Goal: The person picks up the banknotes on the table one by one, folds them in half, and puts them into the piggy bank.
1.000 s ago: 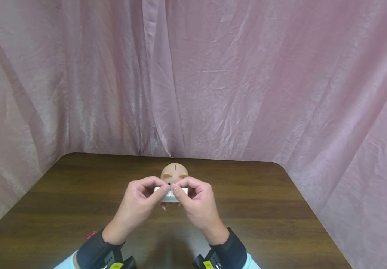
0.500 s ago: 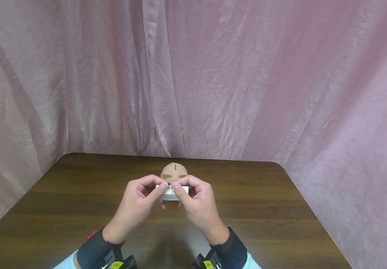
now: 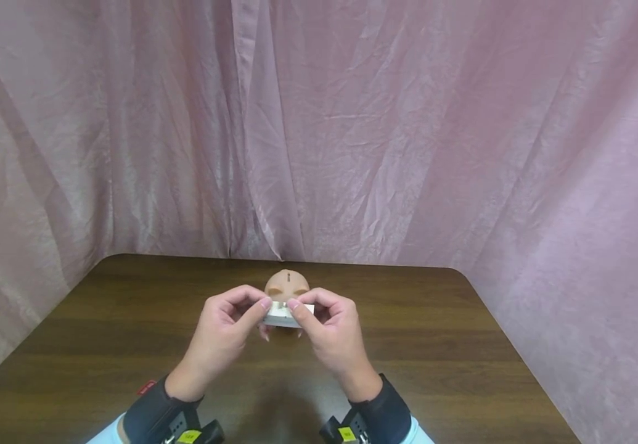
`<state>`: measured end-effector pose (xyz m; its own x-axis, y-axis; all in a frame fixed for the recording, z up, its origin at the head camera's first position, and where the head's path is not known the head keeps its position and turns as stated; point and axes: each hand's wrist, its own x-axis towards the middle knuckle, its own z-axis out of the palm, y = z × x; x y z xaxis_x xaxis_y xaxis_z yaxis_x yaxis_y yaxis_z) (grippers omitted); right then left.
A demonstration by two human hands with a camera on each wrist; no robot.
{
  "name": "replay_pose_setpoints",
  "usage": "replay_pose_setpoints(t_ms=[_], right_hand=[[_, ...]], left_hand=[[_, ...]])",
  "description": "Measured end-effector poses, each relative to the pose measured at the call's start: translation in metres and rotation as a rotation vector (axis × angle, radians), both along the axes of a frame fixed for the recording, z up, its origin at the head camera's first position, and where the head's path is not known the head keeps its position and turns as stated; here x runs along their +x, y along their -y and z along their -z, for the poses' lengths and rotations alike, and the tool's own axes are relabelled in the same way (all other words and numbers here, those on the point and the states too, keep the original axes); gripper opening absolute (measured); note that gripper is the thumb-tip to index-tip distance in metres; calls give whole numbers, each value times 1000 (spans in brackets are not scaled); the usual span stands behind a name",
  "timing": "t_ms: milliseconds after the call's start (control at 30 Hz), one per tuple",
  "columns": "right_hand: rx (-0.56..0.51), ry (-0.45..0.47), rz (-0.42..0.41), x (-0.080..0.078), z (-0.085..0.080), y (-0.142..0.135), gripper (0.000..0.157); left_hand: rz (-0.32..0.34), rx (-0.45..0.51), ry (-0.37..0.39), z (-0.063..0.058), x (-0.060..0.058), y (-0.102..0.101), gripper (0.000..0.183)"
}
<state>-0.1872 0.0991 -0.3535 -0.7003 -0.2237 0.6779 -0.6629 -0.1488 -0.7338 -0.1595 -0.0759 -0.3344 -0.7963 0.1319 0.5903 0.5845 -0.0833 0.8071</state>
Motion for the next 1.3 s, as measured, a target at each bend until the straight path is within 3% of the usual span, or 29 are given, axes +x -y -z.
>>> replay_pose_setpoints(t_ms=[300,567,933,1300], right_hand=[[-17,40,14,-5,5,-5,5],[-14,74,20,-5,2,-7,4],[-10,55,48,8,-15,-3,7],[-29,64,72,-6,1,-8,9]], left_hand=[[8,18,-22,0,-2,-1,9],[-23,28,-15,0,-2,0,9],[-68,59,-11,-2,-1,2,9],[-79,72,-9,-2,-1,2,8]])
